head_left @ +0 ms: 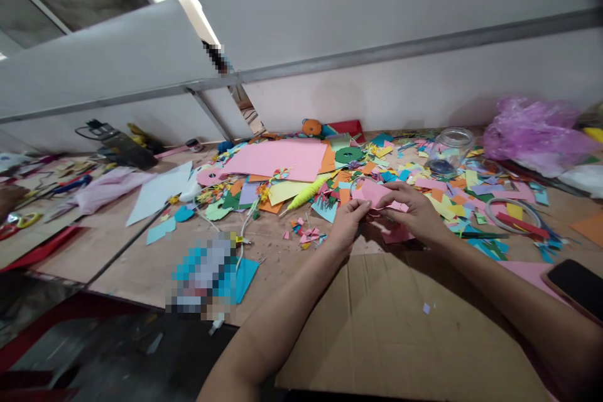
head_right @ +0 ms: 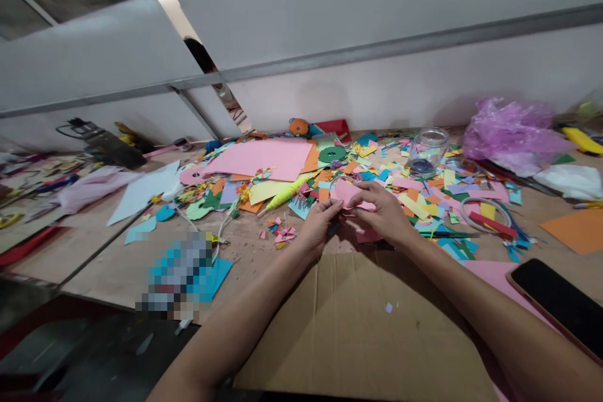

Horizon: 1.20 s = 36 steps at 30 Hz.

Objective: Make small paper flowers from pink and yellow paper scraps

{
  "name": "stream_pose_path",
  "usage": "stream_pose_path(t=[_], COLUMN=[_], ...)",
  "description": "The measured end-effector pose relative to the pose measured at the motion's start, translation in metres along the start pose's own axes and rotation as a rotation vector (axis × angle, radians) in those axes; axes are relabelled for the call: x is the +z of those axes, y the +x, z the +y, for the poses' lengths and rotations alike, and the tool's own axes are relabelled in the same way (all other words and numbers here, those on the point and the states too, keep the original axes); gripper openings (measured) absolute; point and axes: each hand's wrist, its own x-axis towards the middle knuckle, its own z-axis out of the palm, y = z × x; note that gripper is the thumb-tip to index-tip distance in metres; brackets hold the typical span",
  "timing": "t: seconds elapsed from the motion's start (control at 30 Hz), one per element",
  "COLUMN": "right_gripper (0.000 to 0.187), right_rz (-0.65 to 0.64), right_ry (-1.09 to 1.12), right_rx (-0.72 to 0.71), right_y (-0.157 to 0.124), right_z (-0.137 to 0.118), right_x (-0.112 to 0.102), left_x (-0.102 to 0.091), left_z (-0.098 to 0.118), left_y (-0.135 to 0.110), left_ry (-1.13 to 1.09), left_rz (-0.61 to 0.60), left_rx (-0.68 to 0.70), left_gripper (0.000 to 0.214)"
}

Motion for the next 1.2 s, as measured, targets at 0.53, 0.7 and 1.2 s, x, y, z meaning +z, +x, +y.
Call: stream_pose_path(t=[0.53,0.7,1.2], right_gripper=[0.020,0.021,0.015], right_rz=[0.061,0.098,0.107], right_ry=[0.088,0.099,0.095], right_rx=[0.238,0.280,0.297], right_y=[-0.001,-0.001,-0.001], right_z=[-0.008,-0.006,-0.005], right_x=[0.004,0.005,0.006], left_x=[0.005,0.006,0.008], left_z=[-0.002,-0.004,-0.006], left_y=[-0.004,-0.003,-0.002], left_ry=[0.080,0.136,0.341], left_rz=[0.036,0.037,0.033], left_rx=[0.097,0.114,0.174], left_gripper=[0.038,0.040,0.039])
